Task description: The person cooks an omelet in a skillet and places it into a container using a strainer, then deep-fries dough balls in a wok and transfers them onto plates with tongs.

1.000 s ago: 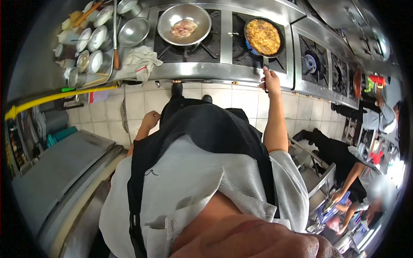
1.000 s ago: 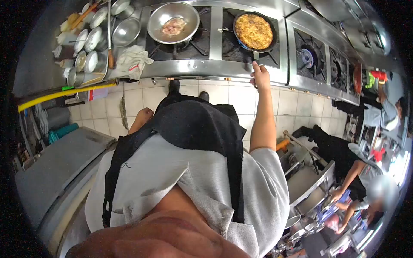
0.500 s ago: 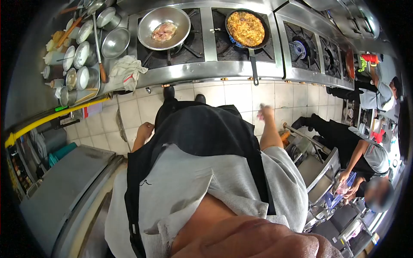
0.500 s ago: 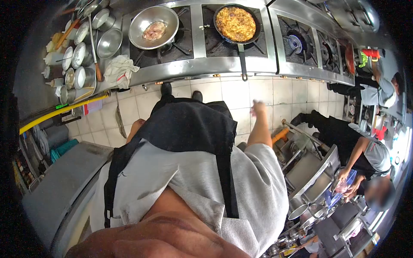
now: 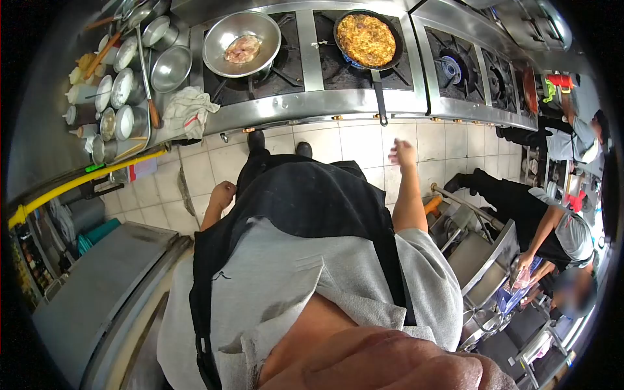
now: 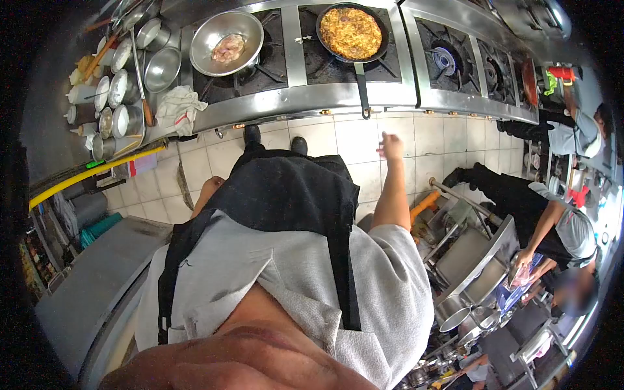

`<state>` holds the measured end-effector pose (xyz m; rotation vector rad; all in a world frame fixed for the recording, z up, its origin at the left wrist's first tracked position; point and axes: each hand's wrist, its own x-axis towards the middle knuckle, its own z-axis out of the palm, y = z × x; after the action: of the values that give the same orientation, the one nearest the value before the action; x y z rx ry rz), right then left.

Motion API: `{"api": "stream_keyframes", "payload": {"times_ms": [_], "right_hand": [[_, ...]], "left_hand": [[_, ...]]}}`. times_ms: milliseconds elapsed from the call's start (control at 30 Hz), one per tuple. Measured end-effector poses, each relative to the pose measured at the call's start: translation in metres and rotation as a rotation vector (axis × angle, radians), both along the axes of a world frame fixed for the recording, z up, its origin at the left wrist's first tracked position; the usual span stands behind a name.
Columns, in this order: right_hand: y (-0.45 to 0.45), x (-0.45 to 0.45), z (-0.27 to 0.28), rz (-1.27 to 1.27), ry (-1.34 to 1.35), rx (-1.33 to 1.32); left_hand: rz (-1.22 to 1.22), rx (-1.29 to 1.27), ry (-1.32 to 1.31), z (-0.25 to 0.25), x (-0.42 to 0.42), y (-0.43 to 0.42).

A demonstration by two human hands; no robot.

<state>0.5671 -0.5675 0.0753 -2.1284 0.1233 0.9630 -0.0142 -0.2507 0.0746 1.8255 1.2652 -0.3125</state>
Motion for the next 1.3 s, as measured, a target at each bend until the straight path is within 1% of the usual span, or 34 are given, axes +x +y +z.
{"api": "stream_keyframes", "payload": {"times_ms": [33,67,133,167,233,300,333,367,433,467,500,533,567,600,633,700,767,833,867,900,933,1000,1033,1067,1100,1167,1200,1233,1267,1300], "right_hand": [[0.016,0.01,0.016,-0.067,-0.019,0.106],[0.038,0.012,0.048,-0.109,-0.009,0.187],[0.076,0.01,0.095,-0.129,0.074,0.402],[0.095,0.007,0.113,-0.13,0.074,0.404],[0.132,-0.002,0.134,0.037,0.162,0.476],[0.159,-0.006,0.129,0.267,0.02,0.282],[0.173,-0.012,0.102,0.248,-0.258,0.112],[0.173,-0.015,0.063,0.266,-0.459,0.107],[0.156,-0.032,0.106,0.335,-0.635,0.072],[0.144,-0.027,0.109,0.333,-0.604,0.048],[0.137,-0.018,0.11,0.336,-0.575,0.023],[0.14,-0.021,0.125,0.243,-0.464,0.06],[0.147,-0.012,0.109,0.288,-0.593,-0.056],[0.148,-0.006,0.096,0.297,-0.606,-0.032],[0.152,-0.007,0.096,0.304,-0.621,-0.002],[0.127,-0.008,0.102,0.338,-0.617,0.014],[0.121,-0.005,0.103,0.378,-0.606,0.025],[0.12,-0.007,0.1,0.339,-0.602,-0.011],[0.133,-0.009,0.102,0.317,-0.611,0.025],[0.145,0.0,0.086,0.334,-0.632,0.034],[0.147,-0.002,0.096,0.347,-0.638,0.035],[0.142,-0.005,0.111,0.375,-0.614,0.012],[0.128,0.003,0.114,0.393,-0.58,-0.018],[0.113,0.013,0.107,0.455,-0.623,0.047],[0.109,0.018,0.097,0.393,-0.515,0.068],[0.132,0.0,0.118,0.307,-0.513,0.03],[0.147,-0.009,0.123,0.267,-0.46,0.075],[0.158,-0.014,0.128,0.229,-0.406,0.121],[0.159,-0.018,0.138,0.271,-0.421,0.102],[0.147,-0.009,0.127,0.364,-0.545,0.084]], "left_hand": [[0.004,0.008,0.013,0.005,0.005,0.001],[0.008,0.016,0.025,0.008,0.007,0.002],[-0.011,0.015,0.035,0.008,0.009,0.004],[-0.029,0.013,0.044,0.007,0.008,0.004],[-0.054,0.024,0.049,0.0,0.005,0.005],[-0.078,0.035,0.052,-0.003,0.006,0.005],[-0.059,0.019,0.065,-0.002,0.008,0.004],[-0.042,0.004,0.077,-0.001,0.008,0.003],[-0.029,0.046,0.037,-0.011,0.004,0.002],[-0.014,0.082,-0.001,-0.014,0.003,0.005],[-0.005,0.089,-0.006,-0.006,0.01,0.009],[0.041,0.027,-0.01,0.008,0.015,0.006],[0.083,-0.045,-0.008,0.013,0.013,-0.001],[0.099,-0.11,-0.006,0.004,0.009,-0.003],[0.1,-0.109,-0.008,0.002,0.005,-0.005],[-0.105,0.039,0.131,0.001,0.004,-0.002],[-0.077,0.019,0.149,0.011,0.012,0.0],[0.006,-0.125,0.168,0.018,0.017,0.001],[0.006,-0.129,0.173,0.008,0.013,0.0],[-0.069,-0.072,0.175,-0.001,0.009,-0.001],[-0.143,-0.007,0.173,-0.009,0.007,0.003],[-0.128,0.032,0.157,-0.004,0.015,0.009],[-0.117,0.062,0.139,-0.002,0.019,0.011],[-0.028,-0.006,0.085,0.002,0.024,0.013],[-0.013,-0.007,0.086,0.0,0.03,0.016],[0.167,-0.145,0.029,-0.001,0.032,0.014],[0.172,-0.143,0.026,-0.001,0.034,0.011],[0.067,-0.089,0.058,-0.001,0.036,0.008],[-0.035,-0.031,0.091,0.0,0.036,0.007],[-0.137,0.028,0.128,0.002,0.034,0.009]]}}
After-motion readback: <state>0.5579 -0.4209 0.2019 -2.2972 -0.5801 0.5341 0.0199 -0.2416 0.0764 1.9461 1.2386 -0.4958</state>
